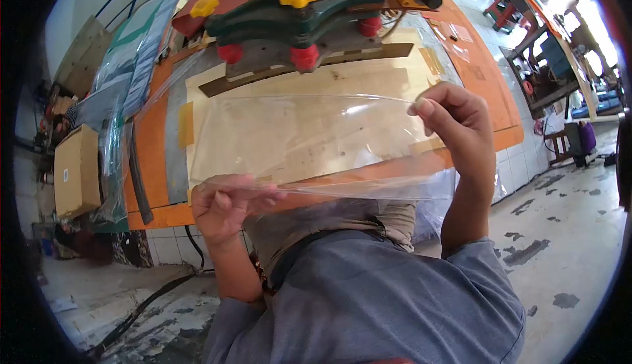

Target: The person folds, creases, and opens clear plastic sheets by hand on a workbench to assemble boxes.

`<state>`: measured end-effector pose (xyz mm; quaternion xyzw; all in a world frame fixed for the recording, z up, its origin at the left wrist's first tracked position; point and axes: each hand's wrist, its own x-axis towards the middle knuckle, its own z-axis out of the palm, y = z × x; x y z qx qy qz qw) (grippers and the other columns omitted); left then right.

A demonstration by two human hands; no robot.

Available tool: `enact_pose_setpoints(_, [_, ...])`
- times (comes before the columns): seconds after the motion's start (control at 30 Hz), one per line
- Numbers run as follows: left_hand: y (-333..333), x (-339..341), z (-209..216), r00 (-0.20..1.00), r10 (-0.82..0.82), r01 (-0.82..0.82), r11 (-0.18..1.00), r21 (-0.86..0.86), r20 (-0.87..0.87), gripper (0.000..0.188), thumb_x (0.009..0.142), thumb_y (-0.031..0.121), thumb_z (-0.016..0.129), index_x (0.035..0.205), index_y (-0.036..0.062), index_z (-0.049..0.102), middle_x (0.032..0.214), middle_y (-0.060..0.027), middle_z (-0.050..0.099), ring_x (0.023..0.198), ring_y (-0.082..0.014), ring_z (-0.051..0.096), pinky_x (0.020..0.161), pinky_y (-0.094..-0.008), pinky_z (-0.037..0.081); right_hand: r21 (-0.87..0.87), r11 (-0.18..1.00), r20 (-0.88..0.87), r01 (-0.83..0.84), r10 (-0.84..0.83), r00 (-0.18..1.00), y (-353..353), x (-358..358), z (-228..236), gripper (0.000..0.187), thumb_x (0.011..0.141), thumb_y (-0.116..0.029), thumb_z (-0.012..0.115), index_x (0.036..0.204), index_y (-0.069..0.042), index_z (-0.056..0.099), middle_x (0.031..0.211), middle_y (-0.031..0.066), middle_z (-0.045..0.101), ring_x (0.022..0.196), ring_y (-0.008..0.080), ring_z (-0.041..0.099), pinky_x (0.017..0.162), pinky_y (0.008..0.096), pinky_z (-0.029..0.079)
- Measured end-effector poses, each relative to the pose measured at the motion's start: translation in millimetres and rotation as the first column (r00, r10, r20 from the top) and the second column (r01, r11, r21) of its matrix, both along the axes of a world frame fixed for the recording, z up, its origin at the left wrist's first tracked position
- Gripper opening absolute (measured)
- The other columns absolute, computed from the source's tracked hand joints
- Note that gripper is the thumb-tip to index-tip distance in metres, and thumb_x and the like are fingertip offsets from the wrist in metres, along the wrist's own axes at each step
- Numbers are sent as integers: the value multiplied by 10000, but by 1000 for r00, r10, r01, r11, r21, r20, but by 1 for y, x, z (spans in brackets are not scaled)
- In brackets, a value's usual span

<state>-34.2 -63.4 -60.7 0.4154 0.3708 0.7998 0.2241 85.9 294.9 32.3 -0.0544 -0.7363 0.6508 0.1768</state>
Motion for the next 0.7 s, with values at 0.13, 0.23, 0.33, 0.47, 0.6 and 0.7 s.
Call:
enact_pose_setpoints(0.13, [-6,-7,-10,983,-167,159,982,98,76,442,1114,201,434,1457,-75,465,1284,-429,592,1149,-592,625,880,-670,583,-1,999,-8,-37,37,999,2,-5,1,192,973,-178,746,948,12,738,829,19,696,715,69,588,662,225,463])
enact_pose_setpoints(0.23, [-8,-4,-18,953,-286,263,946,190,104,474,1123,184,398,1533,-51,370,1343,-436,547,1189,-600,597,885,-707,569,-29,998,-22,-61,61,998,2,-10,0,204,970,-190,751,951,13,741,833,24,702,713,74,591,666,226,467])
enact_pose_setpoints(0.33, [-3,8,-15,892,-300,179,922,344,338,505,1128,167,374,1569,-59,276,1361,-436,531,1197,-595,595,840,-706,586,-34,999,-19,-36,36,999,3,-13,-1,207,969,-194,747,947,11,742,839,24,705,717,73,589,672,227,469])
enact_pose_setpoints(0.47, [7,6,5,996,-9,7,1000,17,90,524,1120,203,421,1540,-82,289,1209,-383,649,1023,-476,714,769,-564,645,22,1000,-14,0,0,1000,8,-8,2,205,971,-195,738,938,7,742,838,21,703,715,69,582,668,226,464])
enact_pose_setpoints(0.6, [24,11,24,904,421,-423,861,-283,-71,450,1086,222,534,1412,-83,477,1024,-315,734,803,-335,774,732,-452,656,60,996,21,64,-65,998,26,4,0,180,976,-179,723,952,-1,732,844,8,689,714,59,568,652,226,444])
enact_pose_setpoints(0.7, [41,18,43,901,433,-423,868,-258,-20,355,1075,156,550,1348,-71,555,1075,-287,739,843,-299,778,749,-397,639,194,981,173,-5,-29,984,33,8,3,190,967,-186,735,980,3,731,903,41,697,800,96,593,723,258,461])
